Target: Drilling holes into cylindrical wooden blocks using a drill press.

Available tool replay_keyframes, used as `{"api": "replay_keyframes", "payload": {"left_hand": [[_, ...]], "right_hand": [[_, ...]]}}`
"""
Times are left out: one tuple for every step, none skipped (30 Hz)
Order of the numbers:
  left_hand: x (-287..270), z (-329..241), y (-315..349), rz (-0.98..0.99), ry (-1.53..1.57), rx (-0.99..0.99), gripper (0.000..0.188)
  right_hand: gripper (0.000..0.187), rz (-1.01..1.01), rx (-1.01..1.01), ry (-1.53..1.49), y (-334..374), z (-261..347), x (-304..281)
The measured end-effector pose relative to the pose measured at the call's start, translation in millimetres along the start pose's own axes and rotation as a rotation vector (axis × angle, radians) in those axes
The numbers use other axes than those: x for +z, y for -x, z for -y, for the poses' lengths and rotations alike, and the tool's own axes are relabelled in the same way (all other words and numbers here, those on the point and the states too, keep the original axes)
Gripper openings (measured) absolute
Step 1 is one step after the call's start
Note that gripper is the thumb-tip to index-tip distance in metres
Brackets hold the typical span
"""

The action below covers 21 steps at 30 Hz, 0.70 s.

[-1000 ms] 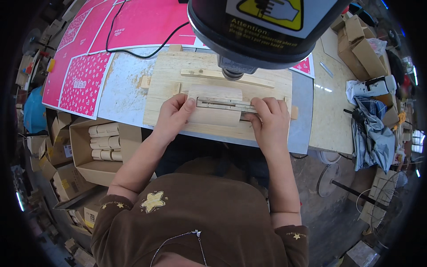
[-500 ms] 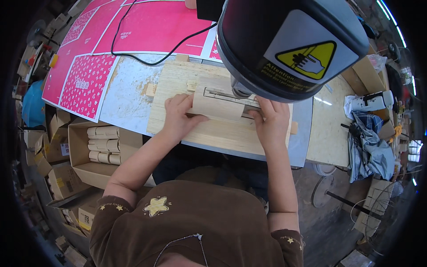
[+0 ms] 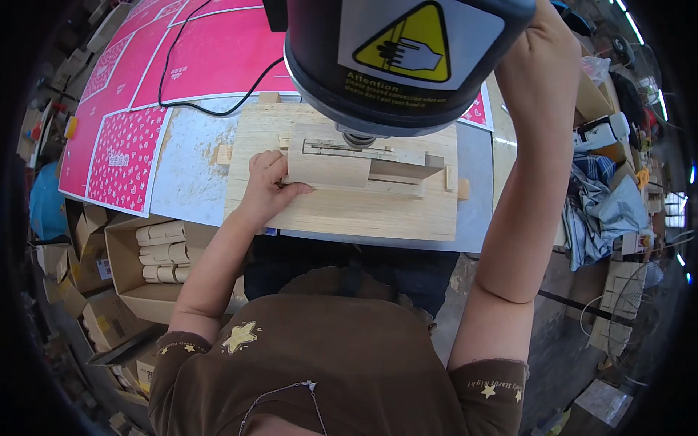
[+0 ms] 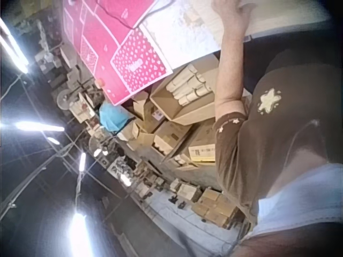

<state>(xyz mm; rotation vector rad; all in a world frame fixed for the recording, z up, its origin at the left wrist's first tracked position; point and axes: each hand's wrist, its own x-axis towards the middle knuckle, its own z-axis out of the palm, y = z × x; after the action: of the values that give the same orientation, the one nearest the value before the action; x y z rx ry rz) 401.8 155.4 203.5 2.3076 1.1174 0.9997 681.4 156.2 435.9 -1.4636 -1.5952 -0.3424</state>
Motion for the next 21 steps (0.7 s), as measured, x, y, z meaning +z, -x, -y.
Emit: {"api": "replay_keyframes", "payload": {"left_hand": [[0.0, 0.1, -0.1, 0.007, -0.011, 0.001, 0.056], [0.7, 0.3, 0.4, 0.012, -0.021, 0.0, 0.056], [2.5, 0.1, -0.3, 0.013, -0.019, -0.002, 0.056], [4.8, -0.1, -1.9, 0.004, -0.006, 0.01, 0.056], [3.3, 1.1, -0.1, -0.008, -0.003, 0.014, 0.056], [2.5, 2.2, 1.2, -0.007, -0.004, 0.009, 0.056], [2.8, 2.9, 1.7, 0.006, -0.008, 0.005, 0.056], [0.5, 2.8, 3.6, 0.012, -0.02, -0.002, 0.056], [-1.1, 1.3, 3.7, 0.012, -0.022, -0.006, 0.056], [-3.8, -1.0, 3.6, 0.021, -0.008, -0.028, 0.048], [-3.5, -2.7, 2.9, 0.037, 0.01, -0.043, 0.039], [-2.2, -2.2, 2.1, 0.044, 0.013, -0.041, 0.039], [-0.4, -0.7, 1.5, 0.025, -0.001, -0.011, 0.048], [-0.4, 0.5, 1.4, 0.004, -0.02, 0.016, 0.056], [0.3, -1.1, -0.6, 0.007, -0.016, 0.021, 0.056], [0.5, -4.2, -2.8, 0.026, -0.005, -0.006, 0.047], [-0.8, -5.6, -2.9, 0.04, -0.002, -0.038, 0.038], [0.0, -4.1, -1.7, 0.039, -0.005, -0.037, 0.038], [2.1, -1.5, 0.2, 0.032, -0.018, -0.021, 0.047], [1.4, 0.5, 3.0, 0.02, -0.042, -0.011, 0.056], [1.7, 0.3, 3.0, 0.019, -0.043, -0.013, 0.056]], "right_hand": [[0.029, 0.05, -0.025, 0.177, 0.0, 1.3, -0.3], [0.028, 0.104, -0.052, 0.353, 0.7, 2.9, 0.6], [0.022, -0.088, -0.228, -0.069, 10.1, 0.7, 4.4], [0.02, -0.082, -0.251, -0.044, 19.7, 2.7, -2.7], [0.018, -0.074, -0.274, -0.03, 33.6, 8.8, -11.3], [0.018, -0.029, -0.17, -0.029, 51.4, 21.9, -18.2], [0.018, 0.017, -0.065, -0.024, 69.5, 33.9, -22.4], [0.018, 0.049, -0.06, -0.021, 86.6, 35.7, -20.9], [0.018, 0.08, -0.052, -0.013, 104.9, 33.4, -17.5], [0.017, 0.142, 0.007, -0.069, 119.9, 31.6, -15.1], [0.017, 0.176, -0.008, -0.062, 133.5, 24.8, -8.3], [0.018, 0.177, 0.002, -0.015, 144.5, 21.0, 0.8], [0.018, 0.172, -0.064, -0.005, 151.3, 11.7, 15.1], [0.018, 0.173, -0.06, -0.005, 156.4, 4.9, 26.4], [0.018, 0.138, -0.067, -0.039, 160.4, -1.8, 34.9], [0.018, 0.103, -0.074, -0.071, 162.1, -4.9, 37.7], [0.018, 0.101, -0.075, -0.074, 161.3, -4.8, 37.4], [0.017, 0.128, -0.094, -0.061, 159.8, -4.7, 35.2], [0.016, 0.155, -0.112, -0.048, 157.5, -4.7, 31.9], [0.014, 0.097, -0.184, -0.082, 153.0, -5.2, 26.9], [0.013, 0.04, -0.252, -0.105, 145.1, -4.4, 17.7]]}}
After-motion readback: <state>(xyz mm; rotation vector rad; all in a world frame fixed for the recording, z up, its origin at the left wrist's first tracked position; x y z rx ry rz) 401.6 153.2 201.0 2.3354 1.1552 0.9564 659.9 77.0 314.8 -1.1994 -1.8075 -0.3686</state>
